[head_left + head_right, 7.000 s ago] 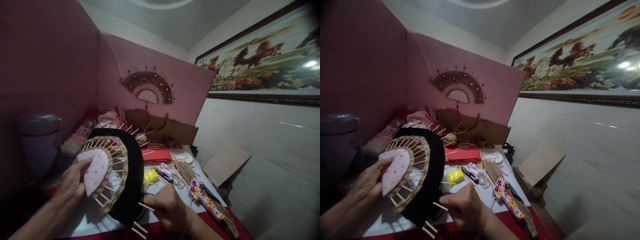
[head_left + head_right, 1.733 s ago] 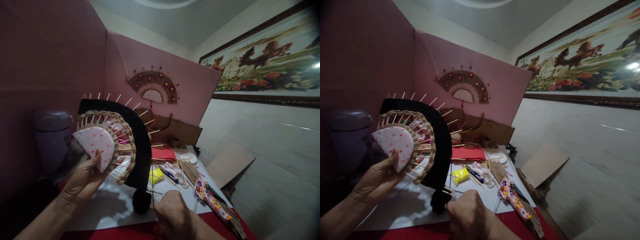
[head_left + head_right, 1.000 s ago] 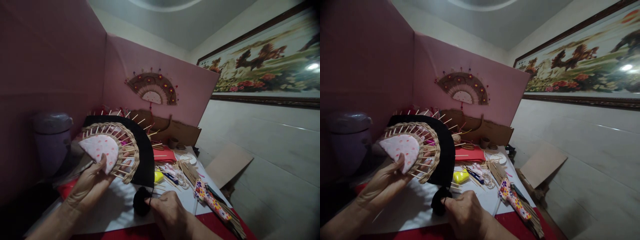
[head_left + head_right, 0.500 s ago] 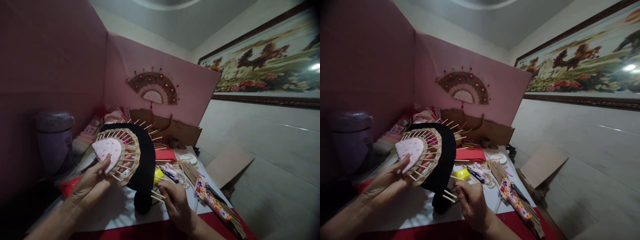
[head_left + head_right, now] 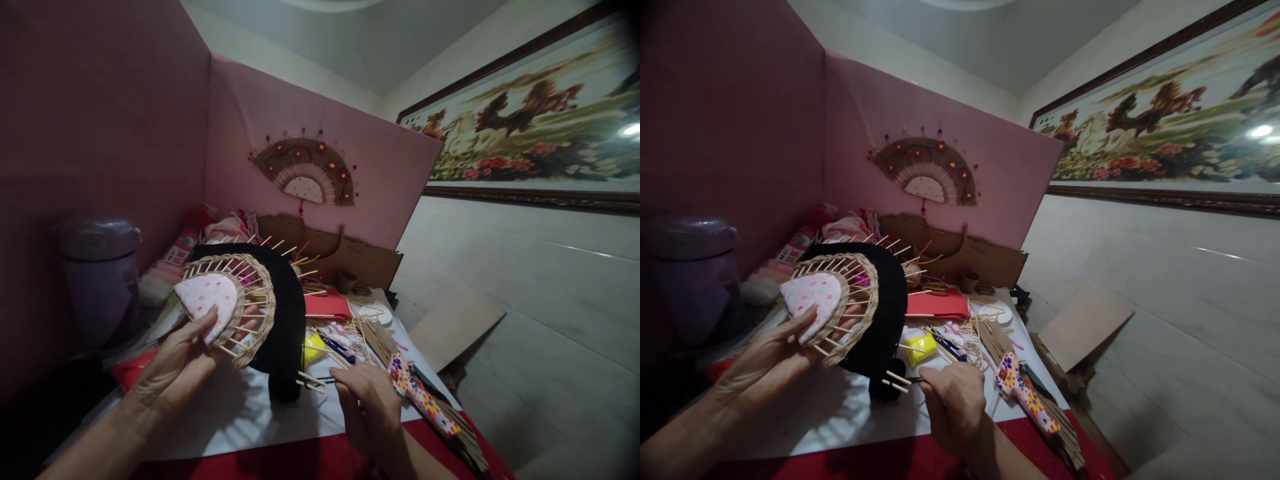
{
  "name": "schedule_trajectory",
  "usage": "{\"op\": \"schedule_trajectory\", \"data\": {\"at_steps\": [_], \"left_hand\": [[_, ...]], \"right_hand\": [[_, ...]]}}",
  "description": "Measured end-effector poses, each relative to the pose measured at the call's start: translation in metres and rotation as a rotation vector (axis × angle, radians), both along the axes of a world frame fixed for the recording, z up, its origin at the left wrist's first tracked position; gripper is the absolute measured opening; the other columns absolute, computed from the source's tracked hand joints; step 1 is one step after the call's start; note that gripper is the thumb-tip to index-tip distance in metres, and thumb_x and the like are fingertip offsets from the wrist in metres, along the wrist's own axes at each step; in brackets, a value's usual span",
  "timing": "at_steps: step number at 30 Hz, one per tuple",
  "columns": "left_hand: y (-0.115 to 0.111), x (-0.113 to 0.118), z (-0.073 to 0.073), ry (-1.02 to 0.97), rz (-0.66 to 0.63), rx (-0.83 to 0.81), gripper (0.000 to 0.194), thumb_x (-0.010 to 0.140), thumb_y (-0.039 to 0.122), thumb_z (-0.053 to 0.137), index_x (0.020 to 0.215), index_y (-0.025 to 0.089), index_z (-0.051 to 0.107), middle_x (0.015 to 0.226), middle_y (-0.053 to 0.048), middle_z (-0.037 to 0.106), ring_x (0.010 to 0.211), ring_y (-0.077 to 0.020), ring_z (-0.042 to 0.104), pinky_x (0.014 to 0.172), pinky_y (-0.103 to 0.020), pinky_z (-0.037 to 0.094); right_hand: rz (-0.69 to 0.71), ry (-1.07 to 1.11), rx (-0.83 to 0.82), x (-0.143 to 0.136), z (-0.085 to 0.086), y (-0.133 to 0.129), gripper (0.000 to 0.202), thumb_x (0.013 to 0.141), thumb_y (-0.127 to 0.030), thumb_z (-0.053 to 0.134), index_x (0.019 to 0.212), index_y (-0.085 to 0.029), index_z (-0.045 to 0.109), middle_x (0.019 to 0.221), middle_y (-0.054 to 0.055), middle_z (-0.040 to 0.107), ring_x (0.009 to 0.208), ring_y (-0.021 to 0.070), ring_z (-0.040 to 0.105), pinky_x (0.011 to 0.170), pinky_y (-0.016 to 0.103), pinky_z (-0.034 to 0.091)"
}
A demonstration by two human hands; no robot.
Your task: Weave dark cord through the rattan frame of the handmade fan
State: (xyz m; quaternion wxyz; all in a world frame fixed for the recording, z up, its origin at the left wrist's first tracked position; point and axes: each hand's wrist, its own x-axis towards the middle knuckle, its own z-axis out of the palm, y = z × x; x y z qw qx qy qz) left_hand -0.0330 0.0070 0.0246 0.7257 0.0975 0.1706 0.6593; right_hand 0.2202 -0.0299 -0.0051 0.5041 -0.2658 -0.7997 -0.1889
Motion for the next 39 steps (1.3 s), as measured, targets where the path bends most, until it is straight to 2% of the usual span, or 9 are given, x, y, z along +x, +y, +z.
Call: {"op": "schedule_trajectory", "data": {"at_steps": [10, 13, 20, 23, 25, 27, 29, 33, 39], "left_hand": [[-0.005, 0.003, 0.006, 0.054, 0.016, 0.004, 0.049, 0.081, 0.005, 0.044, 0.129, 0.016, 0.043, 0.105, -0.019, 0.065, 0.097, -0.0299, 0.06, 0.084, -0.045, 0.05], [-0.003, 0.002, 0.003, 0.06, -0.012, 0.019, 0.048, 0.082, 0.008, 0.045, 0.129, 0.017, 0.044, 0.106, -0.017, 0.065, 0.098, -0.0292, 0.06, 0.084, -0.045, 0.05], [-0.003, 0.002, 0.001, 0.092, -0.022, 0.033, 0.045, 0.083, 0.01, 0.044, 0.128, 0.017, 0.044, 0.103, -0.017, 0.066, 0.098, -0.0299, 0.061, 0.079, -0.045, 0.053], [-0.002, 0.002, -0.002, 0.109, 0.028, 0.034, 0.043, 0.083, 0.008, 0.044, 0.125, 0.016, 0.046, 0.103, -0.017, 0.065, 0.098, -0.0304, 0.061, 0.079, -0.046, 0.053], [-0.002, 0.002, -0.004, 0.119, 0.041, 0.047, 0.043, 0.082, 0.007, 0.046, 0.123, 0.016, 0.048, 0.103, -0.015, 0.066, 0.096, -0.0299, 0.061, 0.08, -0.046, 0.052], [-0.003, 0.003, -0.007, 0.113, 0.018, 0.074, 0.041, 0.082, 0.009, 0.048, 0.121, 0.019, 0.051, 0.102, -0.013, 0.067, 0.095, -0.0289, 0.062, 0.08, -0.045, 0.052], [-0.004, 0.004, -0.008, 0.102, -0.03, 0.098, 0.04, 0.082, 0.012, 0.05, 0.12, 0.022, 0.052, 0.102, -0.012, 0.067, 0.095, -0.0282, 0.062, 0.079, -0.044, 0.053], [-0.007, 0.008, -0.009, 0.09, -0.096, 0.12, 0.04, 0.083, 0.014, 0.049, 0.122, 0.026, 0.051, 0.103, -0.012, 0.067, 0.095, -0.0293, 0.062, 0.077, -0.046, 0.053], [-0.011, 0.013, -0.009, 0.094, -0.235, 0.074, 0.043, 0.083, 0.018, 0.05, 0.125, 0.023, 0.048, 0.104, -0.013, 0.066, 0.098, -0.0323, 0.06, 0.079, -0.052, 0.049]], "right_hand": [[0.036, -0.039, 0.042, 0.0, 0.002, 0.001, 0.02, 0.085, -0.017, 0.043, 0.101, -0.019, 0.054, 0.06, 0.001, 0.061, 0.052, 0.0134, 0.057, 0.057, 0.028, 0.045], [0.05, 0.014, -0.037, -0.003, 0.0, 0.003, 0.018, 0.082, -0.013, 0.045, 0.096, -0.019, 0.055, 0.064, 0.002, 0.064, 0.054, 0.0132, 0.058, 0.057, 0.026, 0.044], [0.256, -0.007, -0.311, -0.013, -0.004, 0.009, 0.013, 0.082, -0.014, 0.041, 0.078, -0.018, 0.052, 0.068, 0.004, 0.064, 0.058, 0.0124, 0.059, 0.055, 0.024, 0.042], [0.279, -0.028, -0.391, -0.016, -0.007, 0.011, 0.016, 0.084, -0.018, 0.038, 0.072, -0.018, 0.05, 0.06, 0.002, 0.055, 0.051, 0.0107, 0.05, 0.051, 0.023, 0.036], [0.259, -0.03, -0.437, -0.017, -0.009, 0.013, 0.021, 0.084, -0.018, 0.039, 0.064, -0.019, 0.044, 0.052, -0.003, 0.042, 0.046, 0.0088, 0.039, 0.048, 0.023, 0.03], [0.249, -0.015, -0.474, -0.018, -0.011, 0.014, 0.026, 0.084, -0.018, 0.04, 0.059, -0.02, 0.036, 0.051, -0.005, 0.03, 0.044, 0.0078, 0.029, 0.046, 0.023, 0.024], [0.26, -0.001, -0.494, -0.018, -0.012, 0.015, 0.027, 0.084, -0.019, 0.038, 0.058, -0.02, 0.033, 0.052, -0.005, 0.027, 0.044, 0.0079, 0.027, 0.046, 0.023, 0.023], [0.286, 0.013, -0.536, -0.016, -0.012, 0.016, 0.022, 0.082, -0.022, 0.037, 0.06, -0.02, 0.037, 0.053, -0.004, 0.031, 0.047, 0.0093, 0.032, 0.047, 0.023, 0.025], [0.204, 0.061, -0.502, -0.013, -0.015, 0.015, 0.024, 0.082, -0.02, 0.042, 0.057, -0.019, 0.043, 0.051, -0.004, 0.034, 0.046, 0.0094, 0.032, 0.048, 0.022, 0.029]]}}
